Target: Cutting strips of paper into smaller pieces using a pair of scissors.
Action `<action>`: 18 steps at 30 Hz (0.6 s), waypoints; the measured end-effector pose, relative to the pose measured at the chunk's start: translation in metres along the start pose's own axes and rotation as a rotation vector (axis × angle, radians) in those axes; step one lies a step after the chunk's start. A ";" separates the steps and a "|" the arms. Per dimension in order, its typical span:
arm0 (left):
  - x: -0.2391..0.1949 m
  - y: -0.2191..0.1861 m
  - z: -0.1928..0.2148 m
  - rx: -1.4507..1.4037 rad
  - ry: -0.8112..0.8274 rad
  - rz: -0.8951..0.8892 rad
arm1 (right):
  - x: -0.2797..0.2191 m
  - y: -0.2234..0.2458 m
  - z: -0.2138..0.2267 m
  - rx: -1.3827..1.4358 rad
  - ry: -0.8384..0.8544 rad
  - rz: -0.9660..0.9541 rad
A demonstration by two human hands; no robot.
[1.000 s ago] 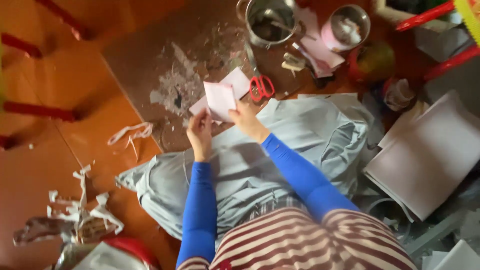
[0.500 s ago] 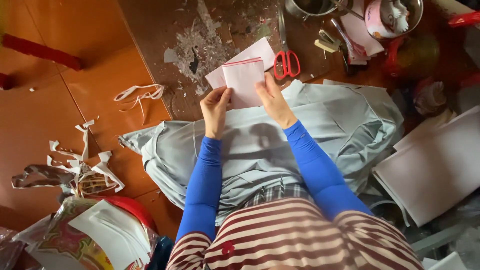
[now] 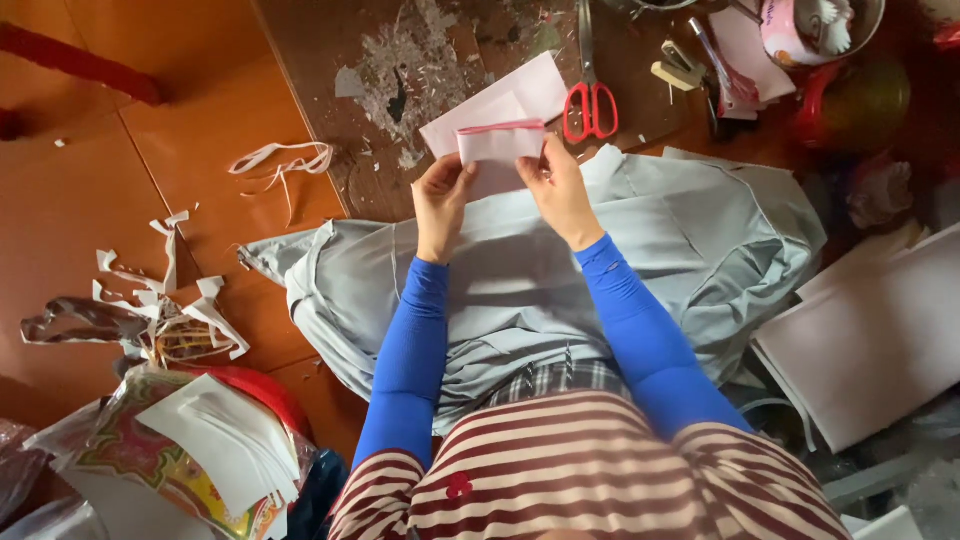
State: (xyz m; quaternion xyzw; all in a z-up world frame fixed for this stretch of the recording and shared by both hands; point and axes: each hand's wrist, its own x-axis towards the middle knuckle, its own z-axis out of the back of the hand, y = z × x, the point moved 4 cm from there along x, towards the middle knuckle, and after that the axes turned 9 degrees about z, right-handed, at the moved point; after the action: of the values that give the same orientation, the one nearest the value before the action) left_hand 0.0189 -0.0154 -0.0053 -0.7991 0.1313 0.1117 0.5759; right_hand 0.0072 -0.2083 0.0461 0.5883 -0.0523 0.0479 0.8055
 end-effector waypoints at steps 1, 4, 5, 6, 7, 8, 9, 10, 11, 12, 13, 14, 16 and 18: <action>0.000 -0.003 0.000 -0.001 -0.006 0.003 | 0.003 -0.002 0.000 0.002 0.005 -0.003; -0.002 -0.011 -0.005 0.053 0.035 -0.039 | 0.010 -0.017 -0.002 0.208 0.003 -0.063; -0.001 -0.018 -0.006 0.175 0.000 -0.147 | 0.012 -0.025 -0.004 0.195 0.026 -0.042; -0.001 -0.025 -0.007 0.298 -0.033 -0.255 | 0.015 -0.033 -0.006 0.183 0.050 -0.020; 0.002 -0.020 -0.005 0.299 -0.039 -0.249 | 0.016 -0.038 -0.008 0.186 0.056 -0.025; 0.004 -0.018 -0.003 0.403 -0.067 -0.335 | 0.017 -0.044 -0.011 0.204 0.050 -0.038; 0.005 -0.015 -0.002 0.509 -0.092 -0.420 | 0.018 -0.050 -0.013 0.223 0.044 -0.052; 0.007 -0.011 0.000 0.512 -0.096 -0.412 | 0.016 -0.056 -0.015 0.227 0.048 -0.059; 0.014 0.001 0.004 0.588 -0.121 -0.207 | 0.015 -0.062 -0.017 0.138 0.073 -0.050; 0.019 0.012 0.007 0.660 -0.138 -0.001 | 0.014 -0.068 -0.018 0.048 0.099 -0.041; 0.022 0.019 0.010 0.661 -0.140 0.001 | 0.013 -0.071 -0.020 0.051 0.101 -0.043; 0.024 0.024 0.011 0.662 -0.139 -0.062 | 0.012 -0.074 -0.021 0.075 0.088 -0.040; 0.025 0.028 0.012 0.663 -0.134 -0.124 | 0.011 -0.074 -0.021 0.099 0.072 -0.039; 0.027 0.030 0.013 0.664 -0.130 0.003 | 0.013 -0.065 -0.016 -0.067 0.058 -0.018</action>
State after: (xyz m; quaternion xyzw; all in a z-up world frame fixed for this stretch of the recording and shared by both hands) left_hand 0.0336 -0.0147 -0.0448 -0.5589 0.1245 0.1145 0.8118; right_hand 0.0295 -0.2121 -0.0184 0.5596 -0.0250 0.0557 0.8265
